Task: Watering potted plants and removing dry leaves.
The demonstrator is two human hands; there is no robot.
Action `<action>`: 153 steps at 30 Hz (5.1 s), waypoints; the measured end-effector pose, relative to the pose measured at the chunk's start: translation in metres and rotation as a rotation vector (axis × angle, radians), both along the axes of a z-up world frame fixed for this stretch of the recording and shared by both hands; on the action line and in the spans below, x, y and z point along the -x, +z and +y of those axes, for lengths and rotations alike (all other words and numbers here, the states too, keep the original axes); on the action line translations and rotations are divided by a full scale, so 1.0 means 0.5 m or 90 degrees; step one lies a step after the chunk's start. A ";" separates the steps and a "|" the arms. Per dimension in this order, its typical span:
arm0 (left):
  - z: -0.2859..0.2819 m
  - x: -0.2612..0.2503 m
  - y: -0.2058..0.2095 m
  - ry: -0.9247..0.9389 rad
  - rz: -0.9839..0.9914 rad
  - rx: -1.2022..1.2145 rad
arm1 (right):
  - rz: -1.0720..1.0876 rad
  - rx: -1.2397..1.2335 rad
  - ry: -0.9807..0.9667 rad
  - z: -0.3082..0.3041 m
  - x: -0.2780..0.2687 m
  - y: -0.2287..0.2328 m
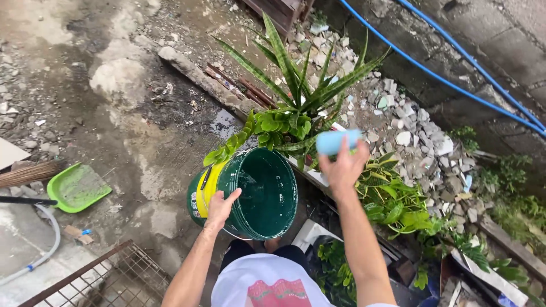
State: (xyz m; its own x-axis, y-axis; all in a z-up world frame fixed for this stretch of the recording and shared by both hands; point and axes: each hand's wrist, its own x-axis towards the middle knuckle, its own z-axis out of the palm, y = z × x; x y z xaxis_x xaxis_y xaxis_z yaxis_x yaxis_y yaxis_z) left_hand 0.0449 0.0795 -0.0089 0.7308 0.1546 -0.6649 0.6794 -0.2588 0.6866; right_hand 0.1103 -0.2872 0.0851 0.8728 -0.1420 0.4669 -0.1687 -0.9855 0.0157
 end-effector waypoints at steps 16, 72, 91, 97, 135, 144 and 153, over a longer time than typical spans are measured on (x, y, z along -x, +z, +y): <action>0.033 0.032 0.108 -0.046 -0.031 0.026 | 0.648 -0.030 0.328 0.392 0.102 -0.447; 0.033 -0.007 -0.065 0.095 0.144 0.073 | -0.261 0.068 0.184 -0.076 -0.050 0.121; 0.026 0.171 0.095 0.010 0.077 0.210 | 0.392 0.078 0.516 0.342 0.225 -0.567; -0.012 0.161 0.113 -0.009 0.089 0.301 | 0.827 -0.346 0.289 0.288 0.280 -0.540; -0.431 0.187 0.003 -0.217 0.212 0.182 | -0.250 -0.621 -0.835 -0.947 1.098 -0.160; -0.454 0.180 -0.002 -0.200 0.212 0.166 | -0.155 -0.461 -0.993 -1.039 1.064 -0.077; -0.462 0.169 -0.005 -0.224 0.221 0.131 | -0.128 -0.212 -0.903 -1.136 1.155 -0.018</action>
State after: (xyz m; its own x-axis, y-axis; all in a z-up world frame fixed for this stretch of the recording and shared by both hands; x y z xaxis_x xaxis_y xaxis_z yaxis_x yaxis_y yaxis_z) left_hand -0.0394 -0.1515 -0.0114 0.4460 -0.2195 -0.8677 0.7719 -0.3963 0.4971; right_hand -0.4672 -0.8552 0.0760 -0.1599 -0.9282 0.3359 -0.9482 0.0498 -0.3139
